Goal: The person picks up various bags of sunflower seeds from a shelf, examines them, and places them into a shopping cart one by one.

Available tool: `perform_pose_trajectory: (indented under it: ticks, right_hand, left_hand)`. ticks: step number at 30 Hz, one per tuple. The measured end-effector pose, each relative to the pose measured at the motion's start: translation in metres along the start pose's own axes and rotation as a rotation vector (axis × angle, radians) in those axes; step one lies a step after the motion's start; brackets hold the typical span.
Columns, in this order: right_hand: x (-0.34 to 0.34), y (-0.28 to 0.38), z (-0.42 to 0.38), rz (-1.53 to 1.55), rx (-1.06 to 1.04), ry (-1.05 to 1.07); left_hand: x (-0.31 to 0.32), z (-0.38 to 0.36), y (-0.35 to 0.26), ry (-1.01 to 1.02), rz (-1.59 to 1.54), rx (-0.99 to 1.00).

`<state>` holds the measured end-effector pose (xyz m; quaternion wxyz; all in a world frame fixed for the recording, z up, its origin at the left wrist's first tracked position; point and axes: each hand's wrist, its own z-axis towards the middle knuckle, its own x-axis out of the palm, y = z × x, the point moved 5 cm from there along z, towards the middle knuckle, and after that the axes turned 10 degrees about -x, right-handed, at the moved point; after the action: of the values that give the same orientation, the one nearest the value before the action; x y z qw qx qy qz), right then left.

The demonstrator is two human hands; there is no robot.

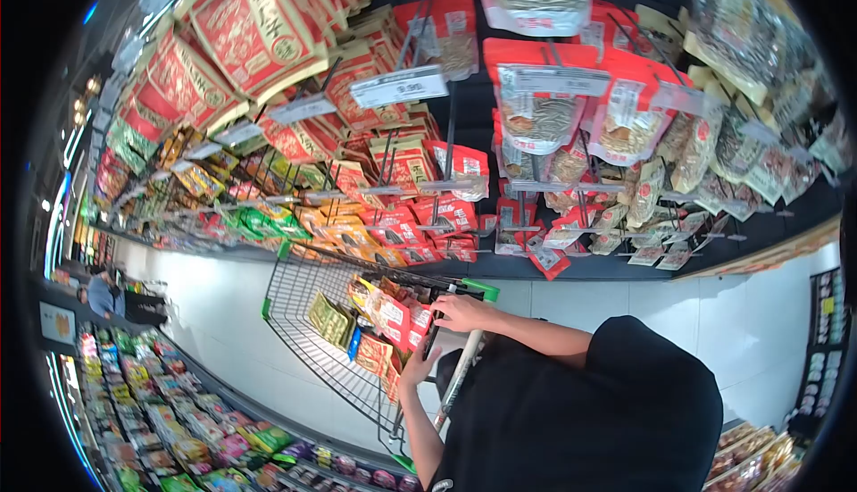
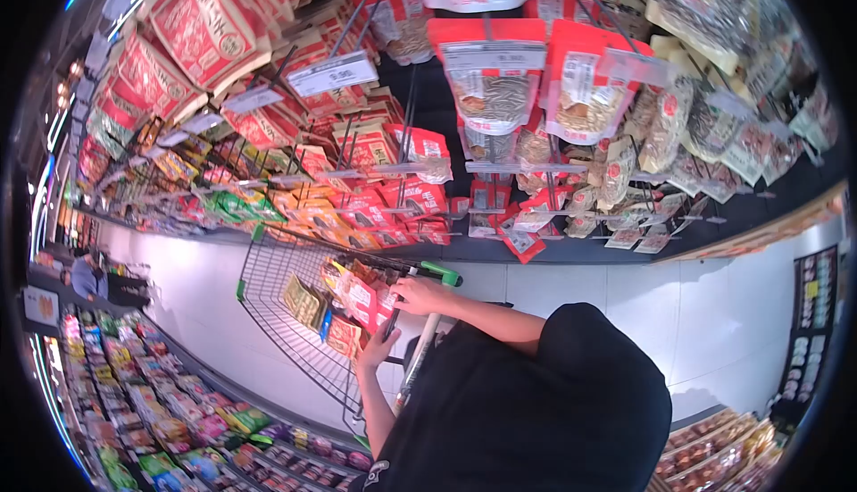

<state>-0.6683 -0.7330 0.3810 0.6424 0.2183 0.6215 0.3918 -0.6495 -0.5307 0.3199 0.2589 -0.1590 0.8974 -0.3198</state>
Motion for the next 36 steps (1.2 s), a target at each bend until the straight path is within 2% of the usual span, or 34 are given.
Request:
perform_pose_trajectory:
  ticks: [1,3,4,5,7,8,9,12,13,14,15,17,18,22,26,27,29,30,32,34,36]
  right_hand:
    - [-0.003,0.002,-0.004,0.015,0.013,-0.008]
    - [-0.011,0.009,-0.012,0.035,-0.026,-0.112]
    - [-0.015,0.012,-0.016,0.061,-0.038,-0.142]
    - [-0.018,0.015,-0.021,0.087,-0.052,-0.171]
    - [-0.03,0.026,-0.038,0.117,-0.057,-0.23]
    - [-0.034,0.031,-0.05,0.149,-0.033,-0.237]
    - [-0.038,0.035,-0.063,0.181,-0.007,-0.241]
    - [-0.046,0.044,-0.11,0.121,-0.09,-0.35]
    - [-0.049,0.046,-0.128,0.095,-0.117,-0.378]
    - [-0.047,0.041,-0.145,0.172,0.0,-0.342]
    - [-0.051,0.042,-0.163,0.206,0.032,-0.36]
    - [-0.057,0.042,-0.202,0.286,0.093,-0.403]
    - [-0.058,0.035,-0.221,0.246,0.154,-0.346]
    - [-0.086,0.035,-0.293,0.286,0.217,-0.558]
    - [-0.165,0.011,-0.352,0.152,0.273,-0.938]
    - [-0.196,0.012,-0.351,0.119,0.278,-1.007]
    - [-0.267,0.02,-0.341,-0.186,0.231,-1.107]
    - [-0.297,0.011,-0.333,-0.104,0.225,-1.183]
    - [-0.359,0.038,-0.315,-0.213,0.133,-1.37]
    - [-0.405,0.026,-0.303,-0.313,0.059,-1.472]
    - [-0.436,0.015,-0.288,-0.259,0.021,-1.53]
  left_hand:
    - [0.001,-0.007,-0.012,-0.017,0.097,0.029]
    - [0.005,0.004,0.008,-0.029,0.157,-0.027]
    - [0.006,0.005,0.004,-0.044,0.203,0.039]
    - [0.008,0.005,0.009,-0.026,0.207,-0.042]
    - [0.012,-0.02,-0.021,0.007,0.205,-0.204]
    - [0.013,-0.007,-0.004,-0.033,0.281,-0.108]
    - [0.015,-0.003,0.004,-0.034,0.295,-0.103]
    - [0.028,0.001,0.006,-0.041,0.352,-0.069]
    - [0.033,0.003,0.005,-0.075,0.367,0.0]
    - [0.037,0.007,0.01,-0.071,0.377,-0.047]
    - [0.04,-0.003,0.0,-0.068,0.39,-0.097]
    - [0.047,-0.014,-0.009,-0.132,0.408,-0.023]
    - [0.051,-0.016,-0.01,-0.15,0.413,-0.007]
    - [0.065,-0.025,-0.025,-0.165,0.438,0.087]
    - [0.095,-0.033,-0.021,-0.141,0.408,0.103]
    - [0.096,-0.037,-0.025,-0.159,0.413,0.115]
    - [0.1,-0.031,-0.021,-0.241,0.473,0.187]
    - [0.105,-0.032,-0.022,-0.244,0.477,0.203]
    - [0.118,-0.044,-0.022,-0.257,0.368,0.179]
    - [0.13,-0.053,-0.025,-0.241,0.399,0.146]
    - [0.139,-0.056,-0.031,-0.221,0.375,0.108]
